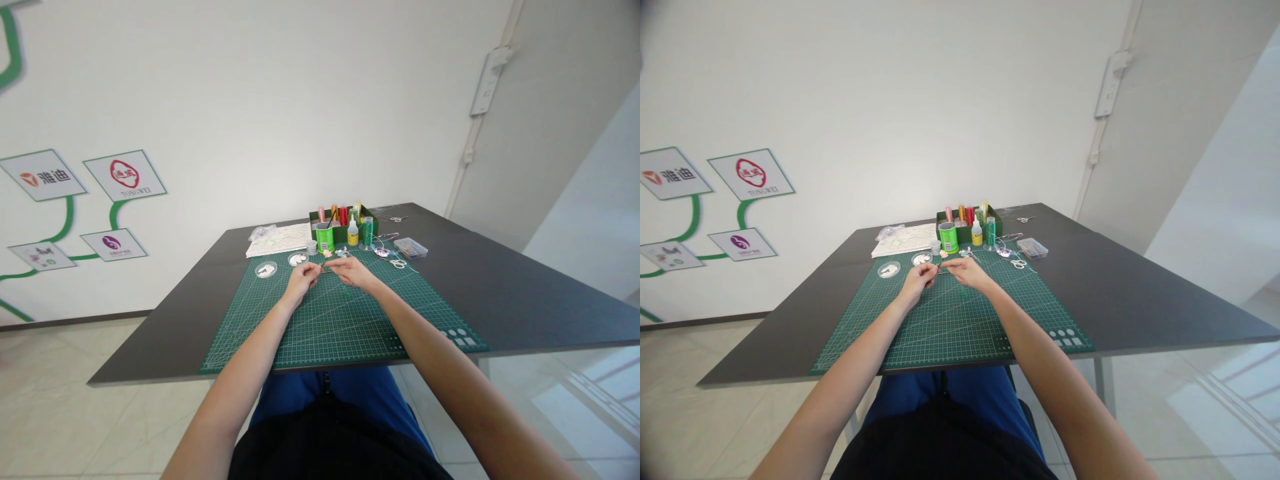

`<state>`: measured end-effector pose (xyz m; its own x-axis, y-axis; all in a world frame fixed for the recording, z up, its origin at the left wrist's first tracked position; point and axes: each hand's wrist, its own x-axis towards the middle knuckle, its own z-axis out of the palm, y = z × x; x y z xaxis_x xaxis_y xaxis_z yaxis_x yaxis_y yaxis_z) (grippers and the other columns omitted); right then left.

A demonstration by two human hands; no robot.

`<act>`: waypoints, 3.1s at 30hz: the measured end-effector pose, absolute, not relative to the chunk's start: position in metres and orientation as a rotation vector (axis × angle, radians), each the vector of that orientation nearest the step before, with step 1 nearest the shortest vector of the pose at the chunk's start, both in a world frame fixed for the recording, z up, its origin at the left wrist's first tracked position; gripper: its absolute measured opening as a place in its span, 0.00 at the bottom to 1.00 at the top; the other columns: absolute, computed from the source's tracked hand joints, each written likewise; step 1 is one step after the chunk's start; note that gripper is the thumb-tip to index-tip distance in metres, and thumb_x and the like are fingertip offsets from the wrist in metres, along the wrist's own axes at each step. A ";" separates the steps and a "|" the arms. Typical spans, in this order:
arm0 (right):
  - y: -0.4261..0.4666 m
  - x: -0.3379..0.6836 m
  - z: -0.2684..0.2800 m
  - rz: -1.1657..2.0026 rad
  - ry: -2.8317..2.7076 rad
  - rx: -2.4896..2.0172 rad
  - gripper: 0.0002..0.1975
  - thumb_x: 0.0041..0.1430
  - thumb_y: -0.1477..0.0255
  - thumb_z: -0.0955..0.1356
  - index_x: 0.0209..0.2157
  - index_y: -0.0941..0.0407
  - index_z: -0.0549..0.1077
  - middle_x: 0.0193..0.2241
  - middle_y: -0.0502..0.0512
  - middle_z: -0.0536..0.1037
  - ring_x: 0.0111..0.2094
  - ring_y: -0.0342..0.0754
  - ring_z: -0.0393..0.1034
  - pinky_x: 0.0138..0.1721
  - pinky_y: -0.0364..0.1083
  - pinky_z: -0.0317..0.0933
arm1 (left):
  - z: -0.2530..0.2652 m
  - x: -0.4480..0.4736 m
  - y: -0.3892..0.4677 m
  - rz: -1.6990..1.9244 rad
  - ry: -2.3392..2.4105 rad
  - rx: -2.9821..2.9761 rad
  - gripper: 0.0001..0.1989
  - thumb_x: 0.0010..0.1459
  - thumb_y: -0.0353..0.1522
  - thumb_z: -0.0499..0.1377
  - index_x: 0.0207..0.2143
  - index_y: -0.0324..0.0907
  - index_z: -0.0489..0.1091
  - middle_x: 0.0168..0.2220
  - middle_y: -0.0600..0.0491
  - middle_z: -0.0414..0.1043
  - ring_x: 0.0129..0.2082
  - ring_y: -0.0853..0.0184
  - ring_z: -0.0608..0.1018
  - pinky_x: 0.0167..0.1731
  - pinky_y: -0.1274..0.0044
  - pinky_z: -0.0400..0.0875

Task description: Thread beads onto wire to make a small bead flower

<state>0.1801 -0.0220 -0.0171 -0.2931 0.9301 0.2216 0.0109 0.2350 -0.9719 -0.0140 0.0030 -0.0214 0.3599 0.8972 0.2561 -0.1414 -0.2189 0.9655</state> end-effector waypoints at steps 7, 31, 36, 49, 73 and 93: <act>-0.020 0.181 -0.020 1.224 -1.564 -0.877 0.26 0.56 0.63 0.71 0.51 0.66 0.77 0.10 0.38 0.55 0.12 0.37 0.45 0.15 0.40 0.39 | -0.022 -0.013 0.004 1.163 0.715 1.409 0.27 0.37 0.47 0.75 0.29 0.38 0.69 0.18 0.61 0.63 0.15 0.77 0.62 0.16 0.81 0.53; -0.021 0.181 -0.018 1.230 -1.579 -0.854 0.26 0.57 0.63 0.71 0.51 0.67 0.77 0.09 0.38 0.55 0.12 0.36 0.45 0.15 0.39 0.39 | -0.020 -0.013 0.002 1.133 0.742 1.395 0.25 0.39 0.45 0.74 0.30 0.38 0.69 0.20 0.58 0.68 0.16 0.77 0.65 0.15 0.81 0.55; -0.020 0.180 -0.019 1.247 -1.555 -0.848 0.25 0.56 0.62 0.72 0.49 0.65 0.77 0.10 0.38 0.54 0.12 0.36 0.45 0.15 0.39 0.38 | -0.021 -0.014 0.002 1.094 0.749 1.394 0.26 0.39 0.46 0.74 0.31 0.38 0.69 0.26 0.53 0.76 0.17 0.76 0.67 0.15 0.82 0.53; -0.027 0.179 -0.010 1.214 -1.595 -0.881 0.26 0.56 0.62 0.71 0.50 0.67 0.76 0.10 0.38 0.53 0.13 0.36 0.44 0.16 0.40 0.39 | -0.019 -0.015 0.000 1.112 0.716 1.374 0.25 0.46 0.51 0.69 0.30 0.37 0.73 0.23 0.56 0.67 0.17 0.78 0.60 0.18 0.81 0.46; -0.026 0.179 -0.012 1.197 -1.622 -0.900 0.27 0.58 0.63 0.69 0.53 0.67 0.77 0.10 0.38 0.52 0.13 0.37 0.43 0.16 0.39 0.39 | -0.018 -0.016 0.001 1.145 0.732 1.414 0.25 0.44 0.51 0.70 0.28 0.38 0.72 0.19 0.59 0.59 0.18 0.76 0.59 0.19 0.81 0.47; -0.023 0.180 -0.015 1.215 -1.602 -0.861 0.25 0.56 0.63 0.70 0.51 0.66 0.77 0.10 0.38 0.54 0.13 0.36 0.44 0.16 0.40 0.39 | -0.016 -0.014 -0.002 1.132 0.748 1.420 0.24 0.43 0.48 0.71 0.29 0.38 0.71 0.25 0.54 0.71 0.17 0.77 0.63 0.17 0.81 0.50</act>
<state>0.1796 -0.0228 -0.0152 -0.3337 0.9083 0.2523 0.0023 0.2685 -0.9633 -0.0143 -0.0018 -0.0164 0.3400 0.9132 0.2244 -0.1517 -0.1822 0.9715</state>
